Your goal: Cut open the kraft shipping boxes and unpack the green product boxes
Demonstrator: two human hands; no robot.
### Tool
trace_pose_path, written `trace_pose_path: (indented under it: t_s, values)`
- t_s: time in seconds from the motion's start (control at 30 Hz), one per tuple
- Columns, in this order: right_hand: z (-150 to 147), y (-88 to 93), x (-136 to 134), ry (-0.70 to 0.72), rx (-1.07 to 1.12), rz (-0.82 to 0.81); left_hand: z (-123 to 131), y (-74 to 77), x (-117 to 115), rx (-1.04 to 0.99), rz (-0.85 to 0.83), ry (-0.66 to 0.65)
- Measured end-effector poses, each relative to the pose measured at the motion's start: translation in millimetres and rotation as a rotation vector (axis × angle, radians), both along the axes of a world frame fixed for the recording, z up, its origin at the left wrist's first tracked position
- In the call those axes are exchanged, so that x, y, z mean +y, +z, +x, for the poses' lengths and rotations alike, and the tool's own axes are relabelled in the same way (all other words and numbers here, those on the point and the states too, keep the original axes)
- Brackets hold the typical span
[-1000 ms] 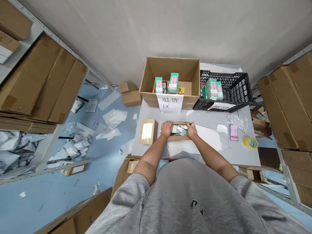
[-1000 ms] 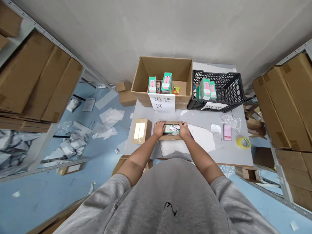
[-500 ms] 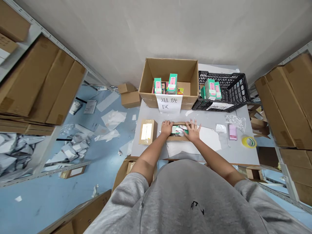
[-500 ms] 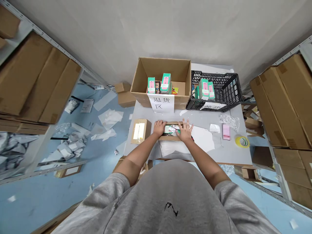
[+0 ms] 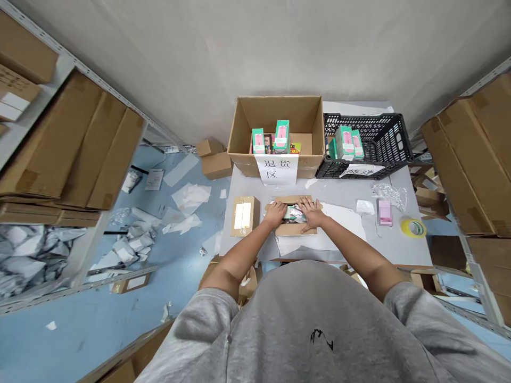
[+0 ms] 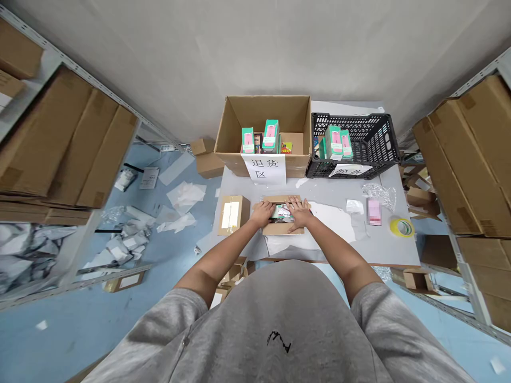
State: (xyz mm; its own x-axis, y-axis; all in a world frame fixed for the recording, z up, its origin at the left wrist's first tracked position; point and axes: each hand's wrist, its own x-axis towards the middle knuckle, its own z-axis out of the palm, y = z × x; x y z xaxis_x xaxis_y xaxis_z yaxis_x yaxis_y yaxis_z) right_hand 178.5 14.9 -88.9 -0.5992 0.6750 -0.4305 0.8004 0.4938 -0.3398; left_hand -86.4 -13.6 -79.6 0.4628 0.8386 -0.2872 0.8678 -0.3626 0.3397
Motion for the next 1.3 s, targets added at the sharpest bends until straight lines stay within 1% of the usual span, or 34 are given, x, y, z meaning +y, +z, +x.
trace_pose_path:
  t_s: [0.07,0.17,0.27,0.33,0.47,0.53,0.63,0.77,0.9,1.03,1.13,1.2,1.3]
  values:
    - [-3,-1.5,-3,-0.014,-0.014,0.02,6,-3.5,1,0.0,-0.005,0.038]
    - [-7,0.7,-8,-0.055,-0.009,0.088,15,-5.9,3,0.002,-0.014,0.075]
    - [-7,5.2,-9,-0.077,0.003,0.119,19,-4.5,5,0.009,-0.02,0.094]
    - [-5,7.3,-8,-0.076,0.001,0.106,16,-1.1,8,0.012,-0.021,0.085]
    - [4,8.6,-9,-0.061,0.01,0.099,1,12.7,12,-0.021,0.001,0.026]
    - [7,9.3,-11,-0.062,0.039,0.102,-3,21.5,13,-0.053,0.008,0.029]
    - [10,11.8,-14,-0.091,0.1,0.094,-2,33.7,12,-0.132,0.014,0.097]
    - [11,15.0,-17,-0.216,0.273,0.125,2,47.7,6,-0.269,0.077,0.197]
    - [12,17.4,-21,-0.324,0.452,0.146,-10,65.3,1,-0.428,0.251,0.295]
    - [8,21.3,-19,-0.474,0.537,0.223,-28,83.6,-10,-0.58,0.428,0.458]
    - [5,22.1,-10,-0.516,0.603,0.159,-38,92.7,-22,-0.673,0.511,0.578]
    - [4,20.9,-4,-0.516,0.635,0.114,-42,96.1,-29,-0.72,0.54,0.61]
    - [9,18.3,0,-0.499,0.648,0.14,-49,98.1,-36,-0.736,0.527,0.571]
